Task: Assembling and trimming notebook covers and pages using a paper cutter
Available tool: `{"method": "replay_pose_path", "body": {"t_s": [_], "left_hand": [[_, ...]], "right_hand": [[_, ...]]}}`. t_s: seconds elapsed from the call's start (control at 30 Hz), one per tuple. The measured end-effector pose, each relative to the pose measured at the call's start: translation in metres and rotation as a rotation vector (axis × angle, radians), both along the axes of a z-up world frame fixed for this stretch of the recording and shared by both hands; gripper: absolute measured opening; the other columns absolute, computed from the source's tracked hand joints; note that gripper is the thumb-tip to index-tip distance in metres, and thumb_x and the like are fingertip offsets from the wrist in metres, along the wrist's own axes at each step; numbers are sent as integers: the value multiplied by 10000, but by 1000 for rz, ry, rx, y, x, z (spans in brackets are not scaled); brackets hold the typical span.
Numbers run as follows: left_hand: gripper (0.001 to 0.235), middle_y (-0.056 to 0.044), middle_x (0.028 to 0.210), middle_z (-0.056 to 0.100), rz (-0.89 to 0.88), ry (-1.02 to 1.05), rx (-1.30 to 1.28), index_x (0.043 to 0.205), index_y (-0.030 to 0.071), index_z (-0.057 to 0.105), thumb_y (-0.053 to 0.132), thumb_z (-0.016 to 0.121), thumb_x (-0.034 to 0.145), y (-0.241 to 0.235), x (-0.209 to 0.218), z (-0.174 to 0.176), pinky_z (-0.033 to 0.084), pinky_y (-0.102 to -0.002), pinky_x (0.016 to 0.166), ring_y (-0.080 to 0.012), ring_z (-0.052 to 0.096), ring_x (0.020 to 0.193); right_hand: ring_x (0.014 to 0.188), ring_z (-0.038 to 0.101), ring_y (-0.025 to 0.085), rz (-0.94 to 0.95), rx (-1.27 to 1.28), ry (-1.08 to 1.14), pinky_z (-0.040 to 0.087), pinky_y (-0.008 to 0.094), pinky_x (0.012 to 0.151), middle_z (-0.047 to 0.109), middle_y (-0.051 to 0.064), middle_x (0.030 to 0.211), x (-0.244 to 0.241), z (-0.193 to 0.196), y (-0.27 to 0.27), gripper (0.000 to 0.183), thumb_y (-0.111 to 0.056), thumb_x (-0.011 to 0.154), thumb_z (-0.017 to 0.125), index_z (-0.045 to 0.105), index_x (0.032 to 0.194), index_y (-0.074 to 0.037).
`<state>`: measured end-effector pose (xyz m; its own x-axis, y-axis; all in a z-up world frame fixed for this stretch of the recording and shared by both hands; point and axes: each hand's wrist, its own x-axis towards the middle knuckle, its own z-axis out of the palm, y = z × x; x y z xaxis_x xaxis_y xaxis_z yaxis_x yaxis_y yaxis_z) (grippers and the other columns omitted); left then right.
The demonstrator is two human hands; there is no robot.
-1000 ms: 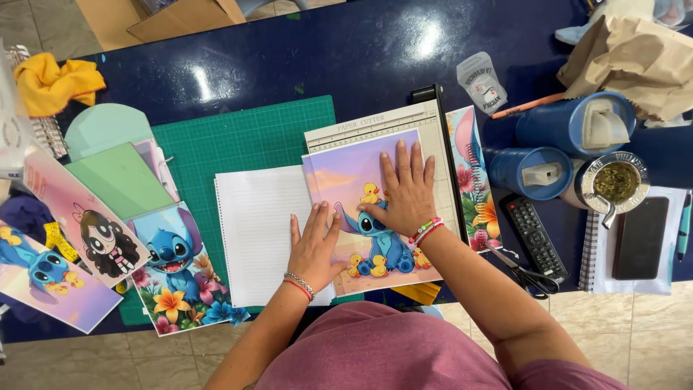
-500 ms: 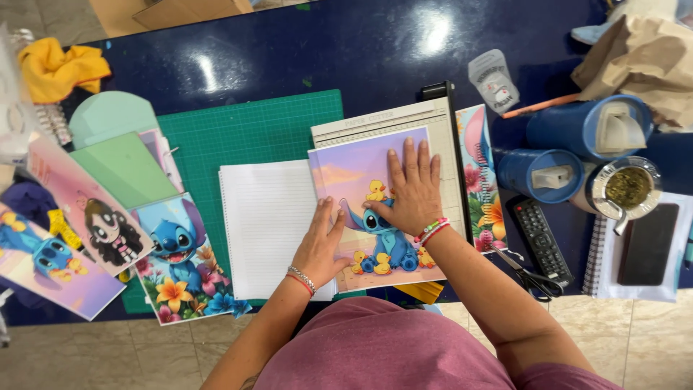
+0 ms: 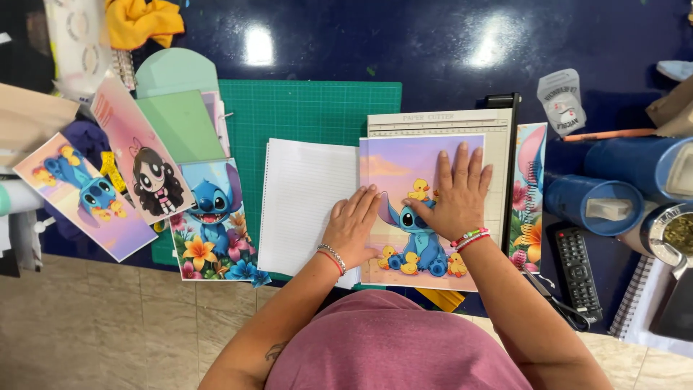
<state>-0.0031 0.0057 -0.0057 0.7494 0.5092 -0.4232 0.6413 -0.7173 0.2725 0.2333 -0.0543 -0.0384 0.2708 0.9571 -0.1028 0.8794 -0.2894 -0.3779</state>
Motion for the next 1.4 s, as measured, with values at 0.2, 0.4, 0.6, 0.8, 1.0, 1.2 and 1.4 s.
{"method": "replay_pose_path", "body": {"t_s": [0.2,0.4,0.6,0.8,1.0,1.2,1.4], "left_hand": [[1300,-149,1696,168,26,66,-93,1607,58,236,507,929,603,2,8,1,96,-525,1211,-294,148,1552],[1209,-207,1692,147,78,-7,-111,1582,40,313,400,957,625,-5,9,12,167,-507,1230,-343,174,1556],[942,-220,1671,199,210,-196,-151,1520,68,435,367,883,747,-14,6,22,231,-522,1221,-367,214,1556],[817,-295,1411,468,727,-730,-51,1475,-48,423,175,781,775,-40,-23,-57,472,-539,1060,-471,563,1228],[635,-105,1064,710,1125,-494,-610,1365,40,584,149,848,798,-43,-15,-53,639,-290,694,-219,745,894],[476,-54,910,743,1245,-662,-550,1146,153,699,144,877,704,-61,-12,-98,591,-264,600,-158,732,749],[405,-118,1102,759,1213,-760,-768,1198,85,571,59,770,847,-41,-33,-50,638,-320,795,-195,740,956]], "right_hand": [[1567,-81,466,-13,-48,18,-87,611,1240,36,219,1731,0,2,1,1164,-791,791,596,251,1654,-92],[1548,153,470,-63,227,67,58,593,1242,252,260,1667,15,-18,-13,1099,-671,756,814,446,1585,-50],[1457,358,460,-268,397,98,274,575,1197,377,245,1582,30,-23,-49,872,-244,836,919,480,1559,-35],[1262,512,503,-376,348,61,410,571,1087,523,239,1303,41,-31,-58,1069,-294,604,1033,527,1508,-28],[906,675,269,-403,130,144,574,408,803,538,94,1193,51,-24,-47,971,-265,590,1010,575,1442,-100],[931,641,327,-431,-30,225,541,415,812,619,89,904,54,-15,-39,665,-357,653,993,711,1154,-23],[684,569,158,-471,-16,537,451,335,603,666,62,870,34,23,-41,371,-254,980,795,576,1173,-25]]}}
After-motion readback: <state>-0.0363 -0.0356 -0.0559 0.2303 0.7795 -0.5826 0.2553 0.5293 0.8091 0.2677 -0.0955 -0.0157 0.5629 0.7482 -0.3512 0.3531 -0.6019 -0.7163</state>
